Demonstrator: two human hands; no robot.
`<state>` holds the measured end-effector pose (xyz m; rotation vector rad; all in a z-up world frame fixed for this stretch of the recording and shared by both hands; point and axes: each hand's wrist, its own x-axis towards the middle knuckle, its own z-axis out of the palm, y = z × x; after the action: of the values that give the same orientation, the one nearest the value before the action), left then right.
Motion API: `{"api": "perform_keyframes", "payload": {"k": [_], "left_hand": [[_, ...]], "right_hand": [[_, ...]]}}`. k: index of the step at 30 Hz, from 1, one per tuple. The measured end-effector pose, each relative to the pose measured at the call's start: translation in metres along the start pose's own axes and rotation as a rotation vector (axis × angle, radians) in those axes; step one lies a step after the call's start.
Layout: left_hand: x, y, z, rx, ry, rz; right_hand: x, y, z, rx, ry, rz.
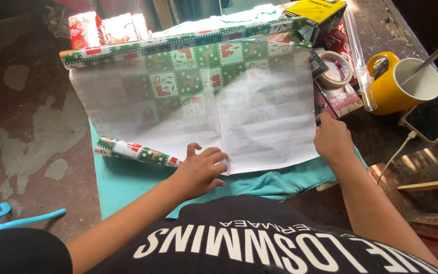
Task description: The person measures and cuts a sheet of Christmas-themed wrapping paper using scissors, then places a rectangular box on the paper and folds the paper around it. They smooth the paper and prepare to secure it with tape.
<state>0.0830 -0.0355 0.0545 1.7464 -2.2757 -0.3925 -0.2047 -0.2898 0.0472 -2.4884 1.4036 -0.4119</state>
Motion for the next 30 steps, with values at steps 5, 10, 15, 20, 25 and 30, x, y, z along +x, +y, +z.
{"api": "perform_keyframes", "payload": {"k": [5, 10, 15, 20, 25, 30], "left_hand": [[-0.011, -0.003, 0.001, 0.129, 0.151, 0.073], [-0.011, -0.005, -0.008, -0.012, 0.275, 0.070], [-0.012, 0.000, -0.021, -0.062, 0.335, 0.075], [-0.010, 0.008, -0.030, -0.120, 0.345, 0.054], [-0.005, 0.013, -0.037, -0.127, 0.416, 0.042], [0.004, 0.019, -0.036, -0.116, 0.488, 0.048]], "right_hand": [[-0.003, -0.014, -0.016, 0.099, -0.200, 0.217], [-0.014, -0.010, -0.031, 0.166, -0.318, 0.225], [-0.034, 0.012, -0.039, 0.308, -0.446, 0.472], [-0.059, 0.029, -0.045, 0.171, -0.445, 0.411], [-0.076, 0.021, -0.038, -0.111, -0.380, 0.258], [-0.089, 0.004, -0.043, -0.123, -0.417, 0.307]]}}
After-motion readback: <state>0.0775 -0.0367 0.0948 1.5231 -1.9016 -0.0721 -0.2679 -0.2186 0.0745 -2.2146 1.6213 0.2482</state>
